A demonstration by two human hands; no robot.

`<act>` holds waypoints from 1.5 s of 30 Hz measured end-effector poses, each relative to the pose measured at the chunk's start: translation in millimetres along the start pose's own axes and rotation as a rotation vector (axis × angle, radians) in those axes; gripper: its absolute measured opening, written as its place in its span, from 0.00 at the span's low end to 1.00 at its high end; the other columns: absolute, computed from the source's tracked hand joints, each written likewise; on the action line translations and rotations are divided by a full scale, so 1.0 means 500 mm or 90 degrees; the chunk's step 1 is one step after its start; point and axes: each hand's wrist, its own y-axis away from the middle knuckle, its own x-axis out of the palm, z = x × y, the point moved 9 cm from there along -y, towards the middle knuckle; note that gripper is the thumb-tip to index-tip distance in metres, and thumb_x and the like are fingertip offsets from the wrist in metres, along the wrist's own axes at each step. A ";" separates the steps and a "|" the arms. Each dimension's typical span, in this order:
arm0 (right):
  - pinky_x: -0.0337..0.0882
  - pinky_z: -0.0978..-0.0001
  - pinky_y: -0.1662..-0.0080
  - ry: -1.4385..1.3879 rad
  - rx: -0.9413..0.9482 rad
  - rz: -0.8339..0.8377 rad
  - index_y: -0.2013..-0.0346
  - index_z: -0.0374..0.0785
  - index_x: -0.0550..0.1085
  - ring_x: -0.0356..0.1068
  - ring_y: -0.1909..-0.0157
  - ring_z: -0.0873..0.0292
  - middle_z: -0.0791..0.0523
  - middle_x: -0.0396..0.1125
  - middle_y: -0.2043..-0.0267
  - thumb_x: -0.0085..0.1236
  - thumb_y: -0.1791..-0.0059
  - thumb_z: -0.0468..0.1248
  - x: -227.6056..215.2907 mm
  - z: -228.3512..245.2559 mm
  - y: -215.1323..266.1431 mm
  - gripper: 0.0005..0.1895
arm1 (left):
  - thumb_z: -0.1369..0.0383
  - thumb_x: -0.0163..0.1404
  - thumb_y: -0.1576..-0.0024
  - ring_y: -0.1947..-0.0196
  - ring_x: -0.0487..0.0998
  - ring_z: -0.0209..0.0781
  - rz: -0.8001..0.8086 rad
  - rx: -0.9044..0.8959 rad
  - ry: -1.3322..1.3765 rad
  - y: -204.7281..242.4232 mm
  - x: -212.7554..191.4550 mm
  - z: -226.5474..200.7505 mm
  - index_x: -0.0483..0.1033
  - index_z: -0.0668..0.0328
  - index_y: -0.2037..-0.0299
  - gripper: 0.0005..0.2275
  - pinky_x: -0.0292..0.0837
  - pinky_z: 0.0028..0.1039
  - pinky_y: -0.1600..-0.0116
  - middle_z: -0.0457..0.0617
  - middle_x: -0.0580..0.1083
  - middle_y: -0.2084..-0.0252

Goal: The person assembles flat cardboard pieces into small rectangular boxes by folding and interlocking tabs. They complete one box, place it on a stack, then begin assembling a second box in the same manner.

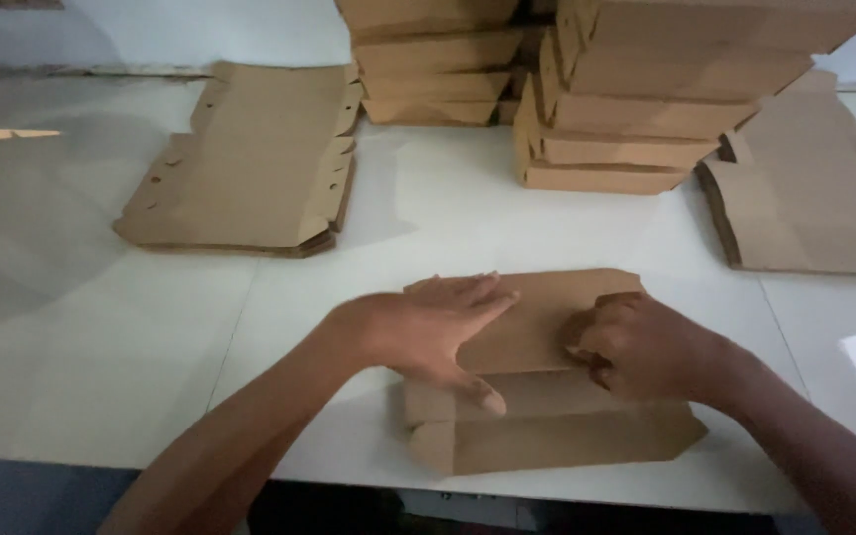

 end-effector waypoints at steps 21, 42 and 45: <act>0.41 0.37 0.29 -0.089 0.089 -0.149 0.21 0.47 0.45 0.40 0.21 0.41 0.46 0.43 0.21 0.37 0.45 0.56 -0.022 -0.002 -0.059 0.39 | 0.29 0.35 0.48 0.19 0.37 0.48 -0.289 0.039 -0.114 -0.155 0.006 0.062 0.40 0.56 0.22 0.50 0.20 0.57 0.22 0.54 0.40 0.19; 0.30 0.49 0.25 0.033 0.289 -0.121 0.21 0.45 0.43 0.32 0.18 0.53 0.53 0.36 0.18 0.43 0.46 0.57 0.036 -0.119 0.080 0.43 | 0.37 0.35 0.39 0.20 0.45 0.52 -0.382 -0.014 -0.176 -0.082 0.044 0.115 0.43 0.57 0.22 0.41 0.34 0.62 0.24 0.55 0.46 0.20; 0.26 0.49 0.25 0.003 0.276 -0.116 0.21 0.45 0.42 0.30 0.18 0.53 0.53 0.34 0.17 0.41 0.45 0.57 0.032 -0.110 0.089 0.42 | 0.34 0.37 0.41 0.20 0.42 0.54 -0.362 0.008 -0.202 -0.082 0.054 0.121 0.42 0.59 0.22 0.45 0.31 0.65 0.25 0.56 0.44 0.19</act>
